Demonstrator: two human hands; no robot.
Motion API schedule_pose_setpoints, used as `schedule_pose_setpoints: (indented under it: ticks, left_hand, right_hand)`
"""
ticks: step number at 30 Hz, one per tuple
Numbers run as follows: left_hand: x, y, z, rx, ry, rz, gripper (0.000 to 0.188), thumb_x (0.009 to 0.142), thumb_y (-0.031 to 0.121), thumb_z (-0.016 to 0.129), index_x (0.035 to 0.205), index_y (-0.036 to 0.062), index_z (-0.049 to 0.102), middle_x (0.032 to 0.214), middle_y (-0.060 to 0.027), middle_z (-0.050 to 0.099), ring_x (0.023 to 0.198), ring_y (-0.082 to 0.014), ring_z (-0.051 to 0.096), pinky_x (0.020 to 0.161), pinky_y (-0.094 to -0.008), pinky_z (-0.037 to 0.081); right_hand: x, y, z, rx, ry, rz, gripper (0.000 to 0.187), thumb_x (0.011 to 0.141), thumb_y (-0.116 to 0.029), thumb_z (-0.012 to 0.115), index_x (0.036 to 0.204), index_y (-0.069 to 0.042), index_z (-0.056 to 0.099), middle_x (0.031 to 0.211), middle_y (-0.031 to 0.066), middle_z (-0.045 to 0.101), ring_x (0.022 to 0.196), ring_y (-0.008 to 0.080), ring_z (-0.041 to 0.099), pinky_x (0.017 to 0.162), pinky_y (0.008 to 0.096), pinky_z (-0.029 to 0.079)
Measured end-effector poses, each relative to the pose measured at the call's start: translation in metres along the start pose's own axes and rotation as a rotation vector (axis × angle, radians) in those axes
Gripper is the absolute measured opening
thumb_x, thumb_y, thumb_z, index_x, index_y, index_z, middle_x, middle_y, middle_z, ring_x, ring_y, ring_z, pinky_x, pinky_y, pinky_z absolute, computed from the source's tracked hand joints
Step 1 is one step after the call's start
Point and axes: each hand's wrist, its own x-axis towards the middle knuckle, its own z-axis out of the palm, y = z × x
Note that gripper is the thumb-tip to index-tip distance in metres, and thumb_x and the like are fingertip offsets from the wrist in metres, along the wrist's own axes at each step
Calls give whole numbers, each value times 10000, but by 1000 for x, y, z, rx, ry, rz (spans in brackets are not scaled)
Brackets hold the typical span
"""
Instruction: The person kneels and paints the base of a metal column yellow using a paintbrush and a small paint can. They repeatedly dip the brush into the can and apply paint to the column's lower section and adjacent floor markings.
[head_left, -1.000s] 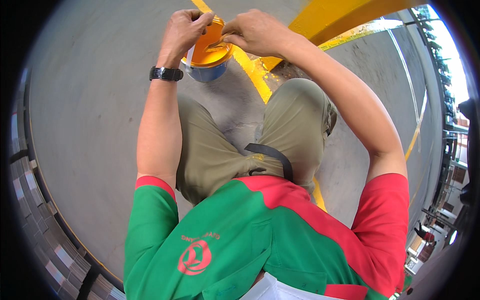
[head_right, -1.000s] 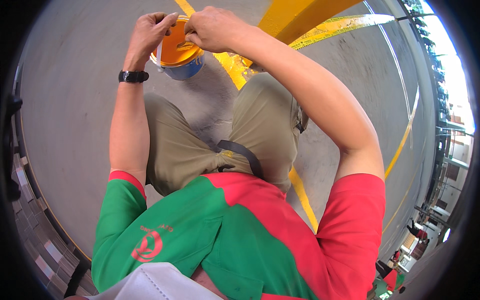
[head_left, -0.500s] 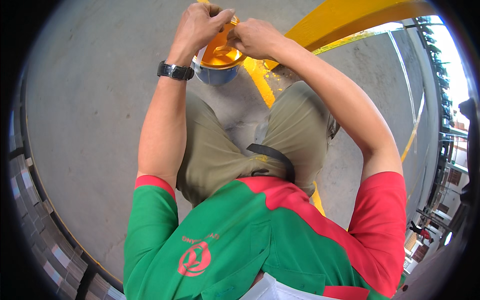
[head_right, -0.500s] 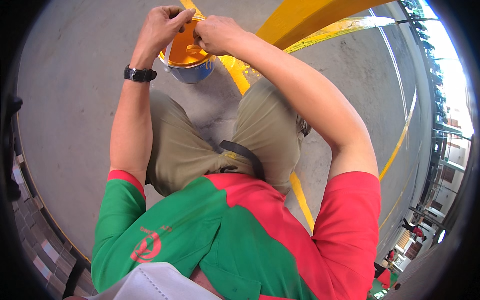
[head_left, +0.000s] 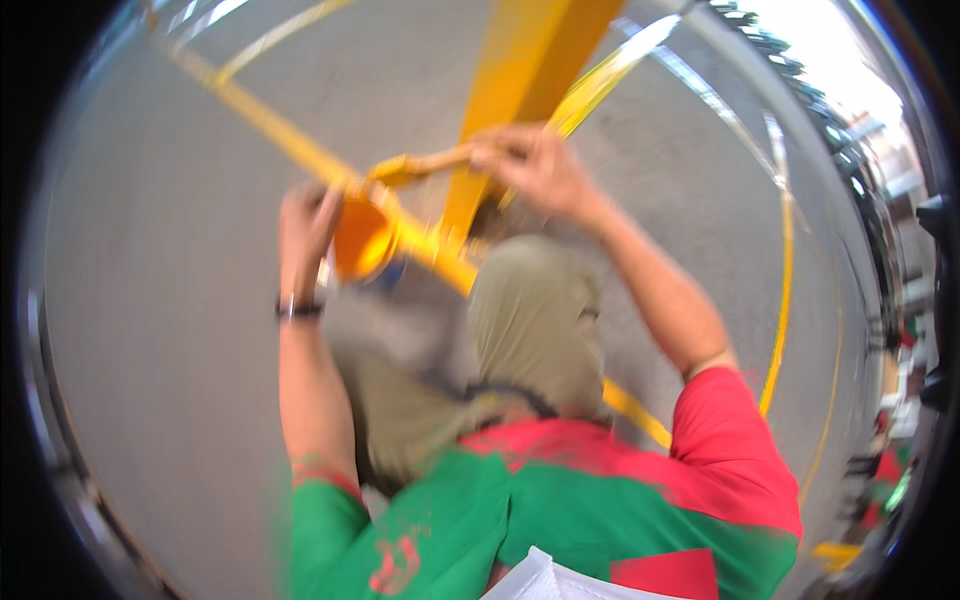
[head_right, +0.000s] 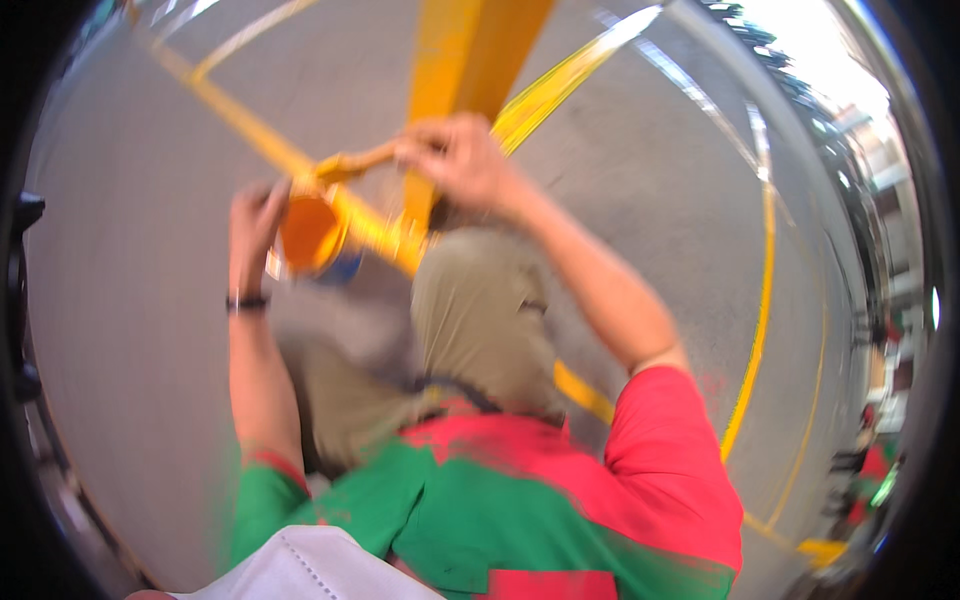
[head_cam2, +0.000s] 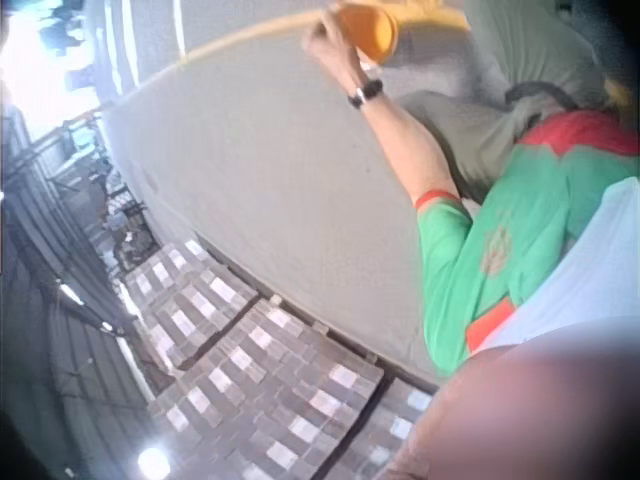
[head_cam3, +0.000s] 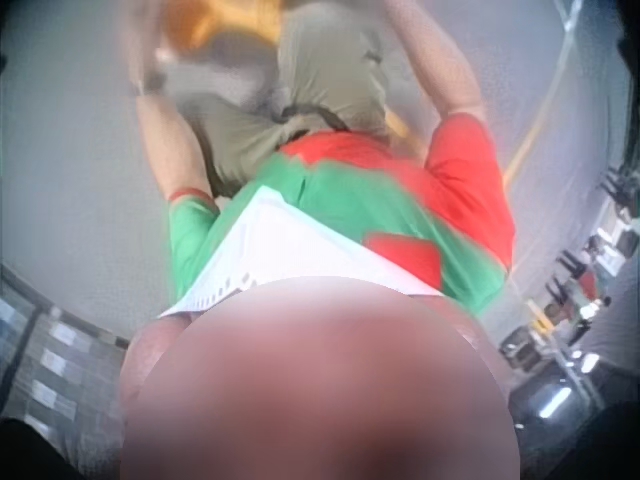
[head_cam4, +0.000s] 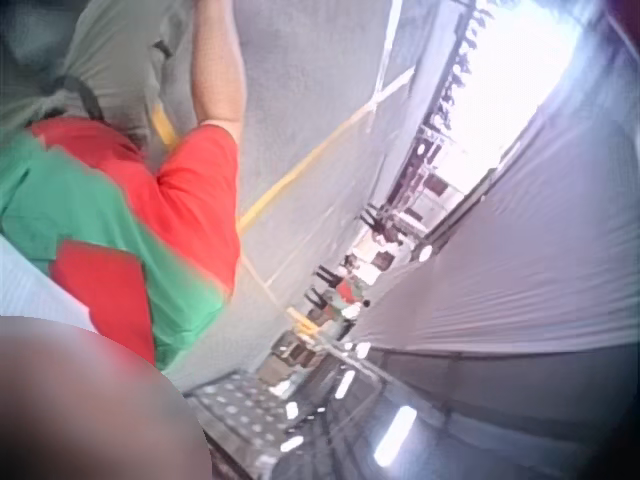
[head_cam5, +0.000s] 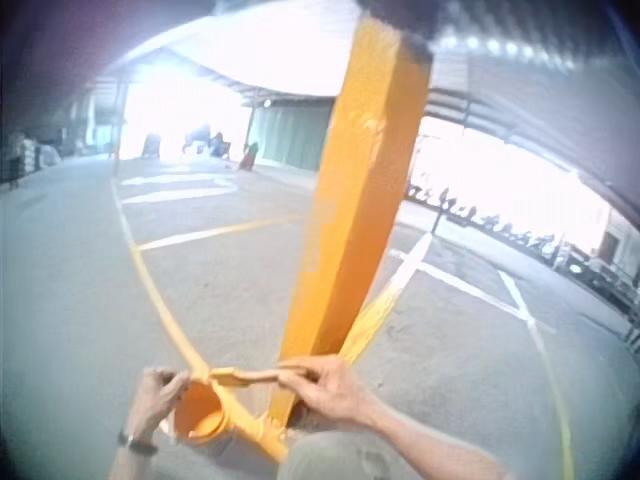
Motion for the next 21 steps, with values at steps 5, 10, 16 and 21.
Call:
schedule_pose_setpoints:
  ticks: [5, 10, 16, 21]
  left_hand:
    - [-1, -5, 7, 7, 6, -111, 401, 916, 235, 655, 635, -42, 580, 555, -41, 541, 532, -101, 523, 503, -295, 412]
    - [4, -26, 9, 73, 20, -230, 364, 873, 222, 677, 700, -98, 667, 594, -102, 639, 531, -154, 629, 553, -309, 499]
    - [5, -42, 7, 194, 19, -307, 341, 830, 207, 668, 712, -111, 699, 593, -150, 675, 543, -197, 678, 591, -320, 534]
    - [6, -51, 6, 263, -9, -372, 335, 823, 208, 669, 720, -107, 711, 597, -147, 681, 541, -202, 683, 592, -324, 541]
  right_hand:
    - [-36, -36, -106, 131, 495, -117, 258, 977, -166, 672, 1179, -11, 718, 948, 62, 766, 790, 102, 676, 704, 257, 546]
    - [-22, -79, -222, -351, 951, -412, 295, 976, -256, 687, 1203, -72, 726, 909, 48, 784, 656, 56, 643, 552, 238, 493]
    - [48, -93, -285, -521, 1121, -736, 267, 958, -244, 711, 1134, -47, 742, 875, 96, 772, 708, 136, 708, 628, 287, 548]
    - [92, -101, -306, -573, 1216, -767, 325, 963, -292, 715, 1135, -17, 741, 791, 84, 746, 679, 84, 658, 601, 246, 514]
